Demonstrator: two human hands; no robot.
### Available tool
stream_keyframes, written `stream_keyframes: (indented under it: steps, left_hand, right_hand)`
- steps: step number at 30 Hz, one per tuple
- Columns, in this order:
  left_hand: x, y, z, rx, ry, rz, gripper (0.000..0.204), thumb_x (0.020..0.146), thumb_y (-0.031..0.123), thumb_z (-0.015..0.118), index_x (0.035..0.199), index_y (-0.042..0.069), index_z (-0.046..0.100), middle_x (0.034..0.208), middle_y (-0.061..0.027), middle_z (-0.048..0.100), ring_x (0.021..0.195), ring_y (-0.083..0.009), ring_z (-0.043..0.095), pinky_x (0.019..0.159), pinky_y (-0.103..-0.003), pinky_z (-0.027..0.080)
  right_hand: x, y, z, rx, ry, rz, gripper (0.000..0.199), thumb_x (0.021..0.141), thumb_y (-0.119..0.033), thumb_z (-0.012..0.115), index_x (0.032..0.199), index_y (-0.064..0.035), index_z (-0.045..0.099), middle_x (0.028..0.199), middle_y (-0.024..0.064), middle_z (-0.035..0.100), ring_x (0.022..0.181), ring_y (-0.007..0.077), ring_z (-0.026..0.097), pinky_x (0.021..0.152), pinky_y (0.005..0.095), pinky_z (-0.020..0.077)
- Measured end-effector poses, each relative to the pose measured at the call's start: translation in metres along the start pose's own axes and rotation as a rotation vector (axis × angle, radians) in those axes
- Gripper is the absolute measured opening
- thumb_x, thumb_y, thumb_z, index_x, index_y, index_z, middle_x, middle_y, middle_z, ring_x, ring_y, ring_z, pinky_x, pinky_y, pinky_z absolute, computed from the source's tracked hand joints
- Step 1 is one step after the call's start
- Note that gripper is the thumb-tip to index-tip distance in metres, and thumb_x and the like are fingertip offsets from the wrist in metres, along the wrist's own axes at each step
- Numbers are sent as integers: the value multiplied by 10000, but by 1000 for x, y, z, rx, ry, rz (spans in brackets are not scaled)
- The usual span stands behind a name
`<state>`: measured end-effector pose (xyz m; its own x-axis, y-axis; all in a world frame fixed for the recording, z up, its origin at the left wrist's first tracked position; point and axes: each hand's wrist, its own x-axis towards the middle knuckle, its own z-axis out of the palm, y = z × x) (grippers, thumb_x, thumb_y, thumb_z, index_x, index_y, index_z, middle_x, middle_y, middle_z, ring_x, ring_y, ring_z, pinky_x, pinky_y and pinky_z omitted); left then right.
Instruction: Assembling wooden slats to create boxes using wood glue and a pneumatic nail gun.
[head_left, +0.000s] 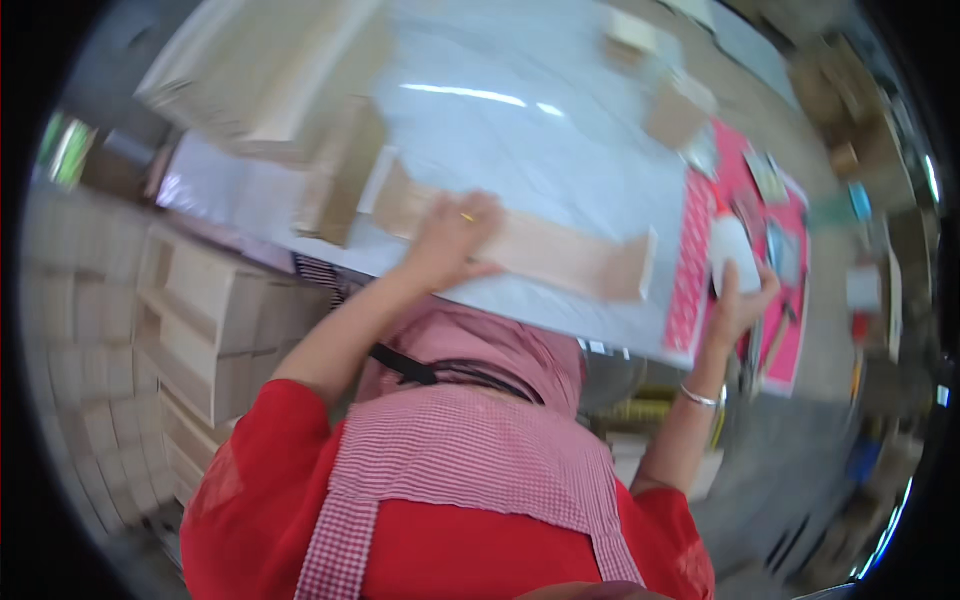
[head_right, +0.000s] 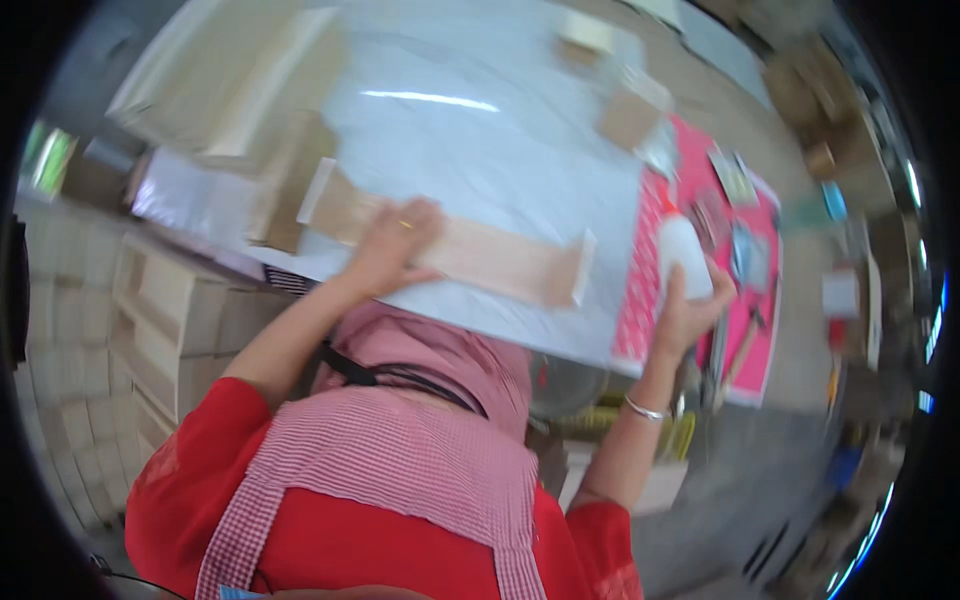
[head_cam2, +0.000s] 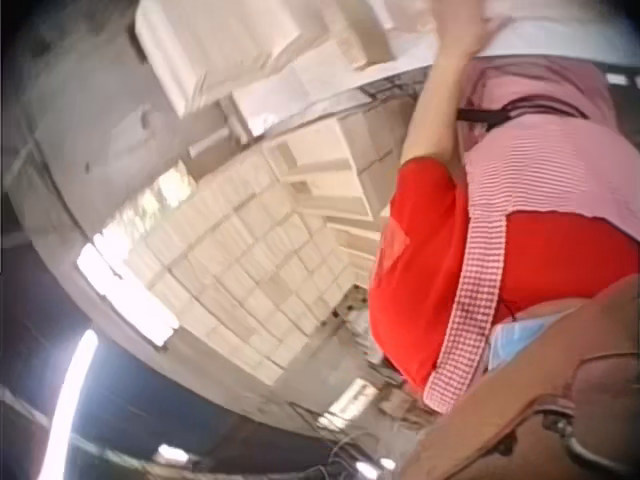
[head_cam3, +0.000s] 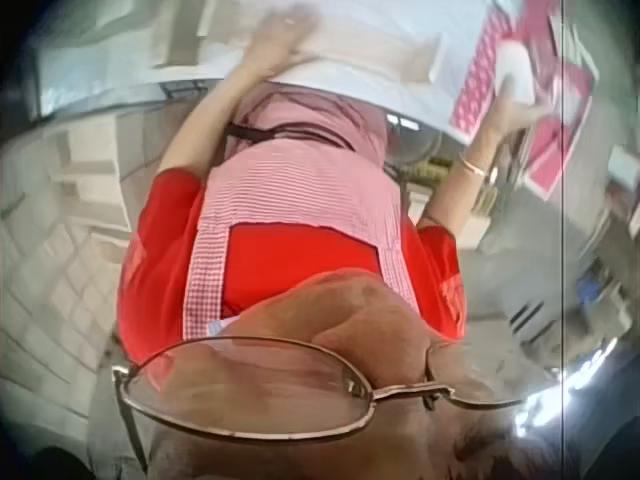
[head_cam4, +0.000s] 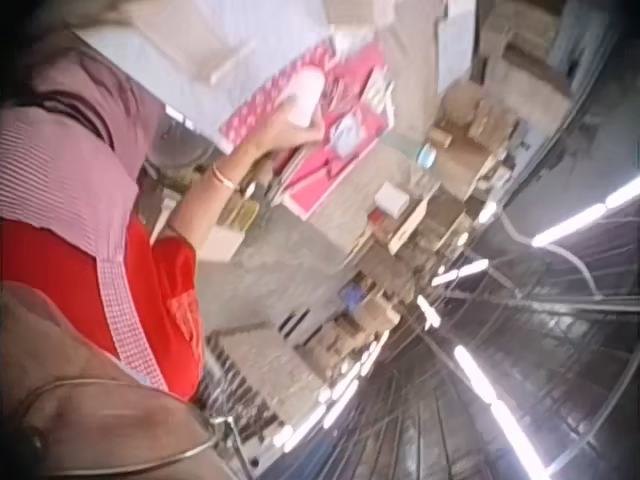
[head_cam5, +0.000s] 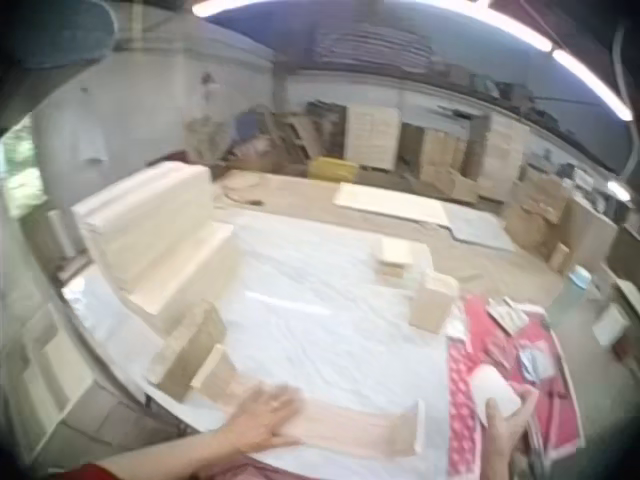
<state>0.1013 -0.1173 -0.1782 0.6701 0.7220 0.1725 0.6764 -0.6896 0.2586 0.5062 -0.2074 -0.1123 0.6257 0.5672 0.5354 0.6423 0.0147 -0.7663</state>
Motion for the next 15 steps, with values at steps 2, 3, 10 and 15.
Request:
stream_keyframes:
  steps: [2, 3, 10, 15]
  left_hand:
    - [5, 6, 1, -24, -3, 18, 774, 795, 513, 714, 1397, 81, 489, 1526, -157, 383, 1437, -341, 317, 1137, -604, 233]
    - [7, 9, 1, -37, 11, 33, 765, 800, 519, 705, 1388, 77, 493, 1522, -172, 381, 1437, -348, 314, 1136, -612, 229]
    - [2, -2, -158, 120, 564, 19, 508, 776, 350, 776, 1176, 74, 629, 1294, -161, 571, 1184, -342, 547, 995, -486, 429]
    - [12, -122, -302, 594, 678, -656, 541, 806, 519, 713, 1089, 58, 681, 1164, -129, 635, 1094, -326, 592, 913, -434, 490]
  right_hand:
    - [19, 34, 20, -58, 15, 34, 425, 802, -84, 756, 1129, 12, 502, 1052, 119, 578, 989, 237, 574, 927, 378, 466]
    - [29, 57, 28, -70, 16, 62, 396, 790, -70, 753, 1088, 4, 503, 1040, 118, 578, 976, 240, 572, 925, 386, 465]
    - [61, 131, 71, -393, -81, -16, 400, 782, -232, 762, 918, -15, 455, 893, 124, 538, 867, 291, 537, 817, 412, 449]
    - [65, 113, 62, -334, -188, -41, 348, 830, -221, 734, 967, 20, 523, 953, 152, 569, 906, 306, 554, 835, 410, 451]
